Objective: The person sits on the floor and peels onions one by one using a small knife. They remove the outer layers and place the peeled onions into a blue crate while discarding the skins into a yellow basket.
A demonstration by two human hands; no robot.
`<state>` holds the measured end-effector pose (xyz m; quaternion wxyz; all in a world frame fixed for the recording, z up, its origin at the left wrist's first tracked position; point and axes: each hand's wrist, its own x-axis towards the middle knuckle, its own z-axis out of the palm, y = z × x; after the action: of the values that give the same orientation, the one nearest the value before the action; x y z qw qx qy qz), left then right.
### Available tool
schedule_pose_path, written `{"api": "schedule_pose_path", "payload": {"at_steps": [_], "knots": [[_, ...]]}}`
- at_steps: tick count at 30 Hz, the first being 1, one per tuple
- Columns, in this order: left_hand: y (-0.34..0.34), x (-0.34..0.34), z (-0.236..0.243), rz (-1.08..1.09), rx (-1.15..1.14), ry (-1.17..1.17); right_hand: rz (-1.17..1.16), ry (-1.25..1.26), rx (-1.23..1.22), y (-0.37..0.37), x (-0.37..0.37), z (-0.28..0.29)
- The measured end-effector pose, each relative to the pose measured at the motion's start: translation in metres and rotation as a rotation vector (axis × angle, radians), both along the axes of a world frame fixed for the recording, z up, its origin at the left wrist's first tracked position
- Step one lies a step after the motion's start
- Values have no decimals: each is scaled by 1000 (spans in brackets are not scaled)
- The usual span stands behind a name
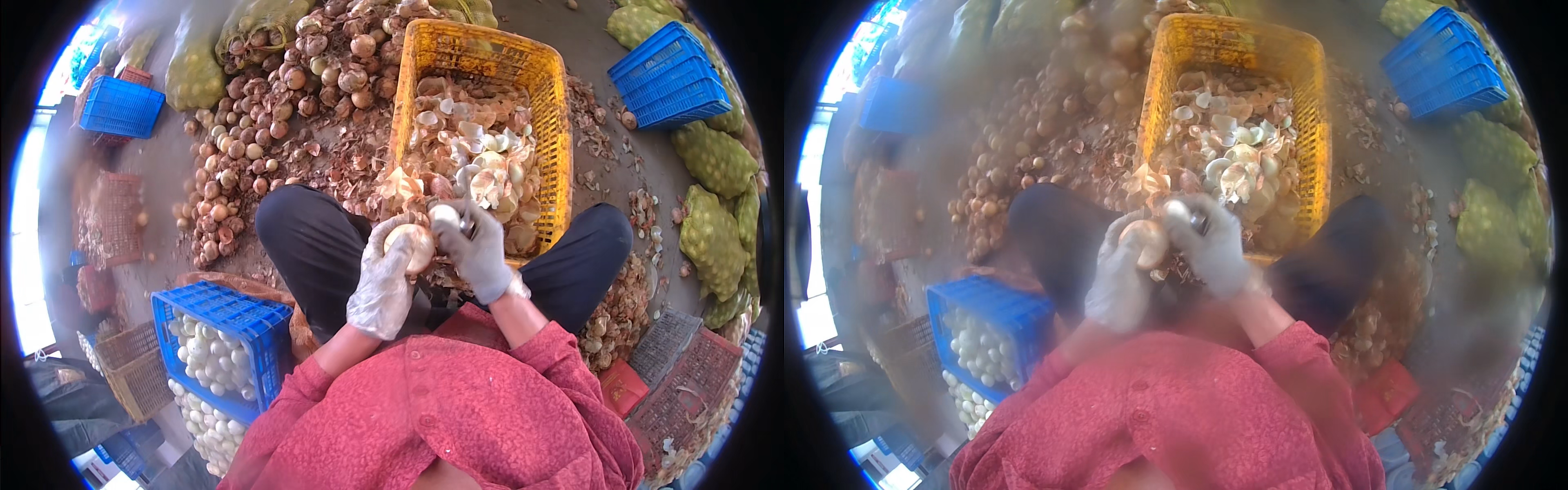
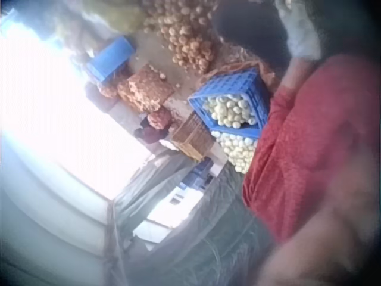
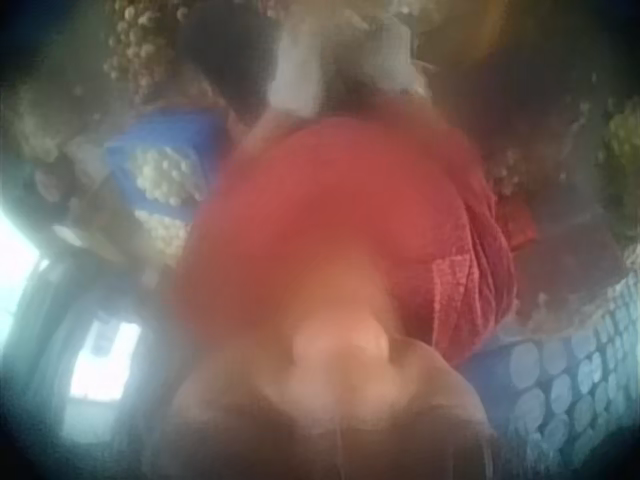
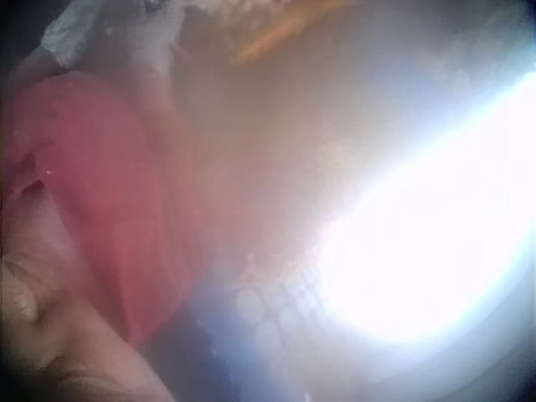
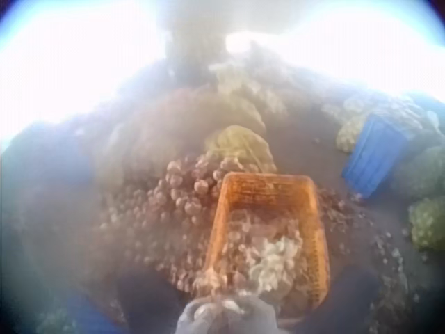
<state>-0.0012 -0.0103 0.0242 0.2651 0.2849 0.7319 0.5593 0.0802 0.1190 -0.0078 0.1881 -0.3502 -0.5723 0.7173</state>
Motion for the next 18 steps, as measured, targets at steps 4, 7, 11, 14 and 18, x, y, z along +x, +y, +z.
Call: {"api": "schedule_pose_path", "payload": {"at_steps": [4, 7, 11, 14, 18], "knots": [[-8, -15, 42, -81, 334, -778, -8, -386, 244, 55, 9, -16], [-1, -37, 57, -337, 318, -380, -37, 43, -268, 46, 22, 7], [32, -52, 57, -574, 376, 277, 184, 172, 245, 2, 40, -2], [25, -29, 43, -441, 430, -558, 187, 136, 178, 5, 32, 24], [10, -17, 23, -126, 303, -1098, 135, 195, 332, 9, 8, 43]]}}
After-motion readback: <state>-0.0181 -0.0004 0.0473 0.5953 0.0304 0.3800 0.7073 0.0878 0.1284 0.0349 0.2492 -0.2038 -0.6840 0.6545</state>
